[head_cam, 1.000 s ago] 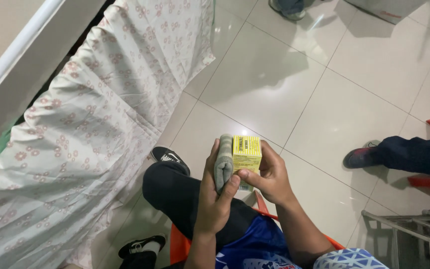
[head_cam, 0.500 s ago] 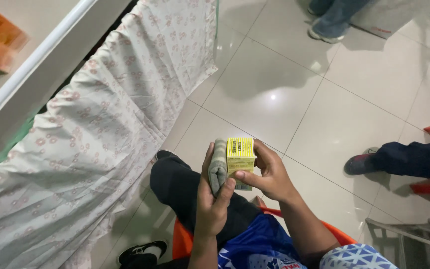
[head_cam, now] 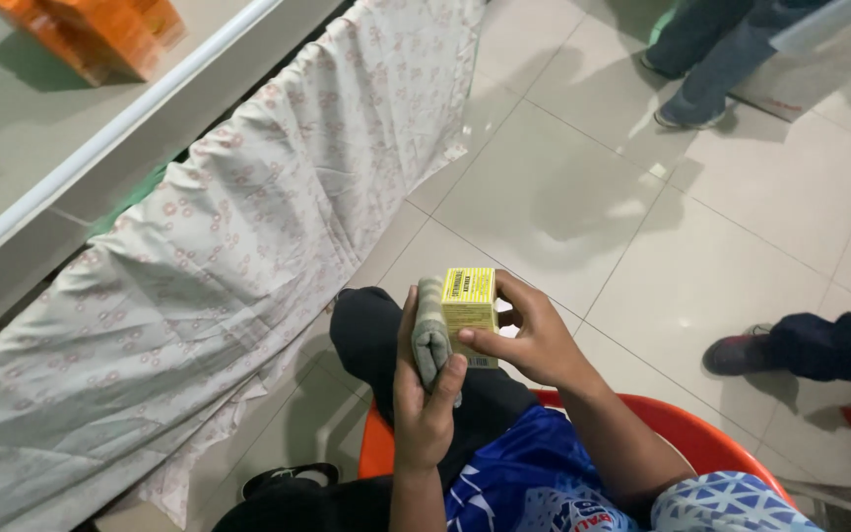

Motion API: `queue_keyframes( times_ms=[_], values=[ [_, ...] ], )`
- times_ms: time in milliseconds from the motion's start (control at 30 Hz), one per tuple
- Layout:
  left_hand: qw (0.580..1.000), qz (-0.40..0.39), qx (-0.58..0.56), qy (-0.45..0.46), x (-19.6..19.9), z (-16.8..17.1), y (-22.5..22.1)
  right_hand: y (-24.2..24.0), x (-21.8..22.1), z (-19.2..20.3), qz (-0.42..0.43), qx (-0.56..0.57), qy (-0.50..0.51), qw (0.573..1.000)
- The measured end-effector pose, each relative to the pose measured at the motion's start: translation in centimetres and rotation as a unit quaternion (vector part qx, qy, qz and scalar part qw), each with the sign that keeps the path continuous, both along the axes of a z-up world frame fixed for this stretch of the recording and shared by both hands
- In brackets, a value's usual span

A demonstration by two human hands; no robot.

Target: The person sits on a low stool and wipes a yellow medicine box with a gray cloth. They rotate the box to clean multiple sides, then place it back on a shelf. The person repeats this process with a second yellow box, wiping it thoroughly before returning it to the shelf.

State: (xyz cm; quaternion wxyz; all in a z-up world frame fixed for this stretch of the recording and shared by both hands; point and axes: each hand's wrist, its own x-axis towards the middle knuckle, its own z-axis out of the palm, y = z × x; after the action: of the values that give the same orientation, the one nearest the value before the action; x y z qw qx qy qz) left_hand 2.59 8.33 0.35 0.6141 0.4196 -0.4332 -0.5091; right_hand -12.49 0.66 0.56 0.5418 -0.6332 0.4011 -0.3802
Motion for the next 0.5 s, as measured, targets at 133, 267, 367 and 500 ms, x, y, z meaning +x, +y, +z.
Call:
queue_keyframes(
  times_ms=[133, 267, 367, 500],
  values=[
    [0.999, 0.038, -0.016, -0.017, 0.5, 0.4, 0.9, 0.6, 0.3, -0.4, 0.063, 0.047, -0.086, 0.993],
    [0.999, 0.044, 0.01, 0.018, 0.9, 1.2, 2.1, 0.4, 1.9, 1.0, 0.05, -0.022, -0.008, 0.998],
    [0.996, 0.079, 0.007, -0.029, 1.3, 1.0, 2.6, 0.4, 2.2, 0.3, 0.083, -0.002, -0.036, 0.996],
    [0.994, 0.111, -0.002, -0.027, 1.8, 1.0, 3.0, 0.3, 2.8, -0.9, 0.141, 0.089, -0.115, 0.979]
  ],
)
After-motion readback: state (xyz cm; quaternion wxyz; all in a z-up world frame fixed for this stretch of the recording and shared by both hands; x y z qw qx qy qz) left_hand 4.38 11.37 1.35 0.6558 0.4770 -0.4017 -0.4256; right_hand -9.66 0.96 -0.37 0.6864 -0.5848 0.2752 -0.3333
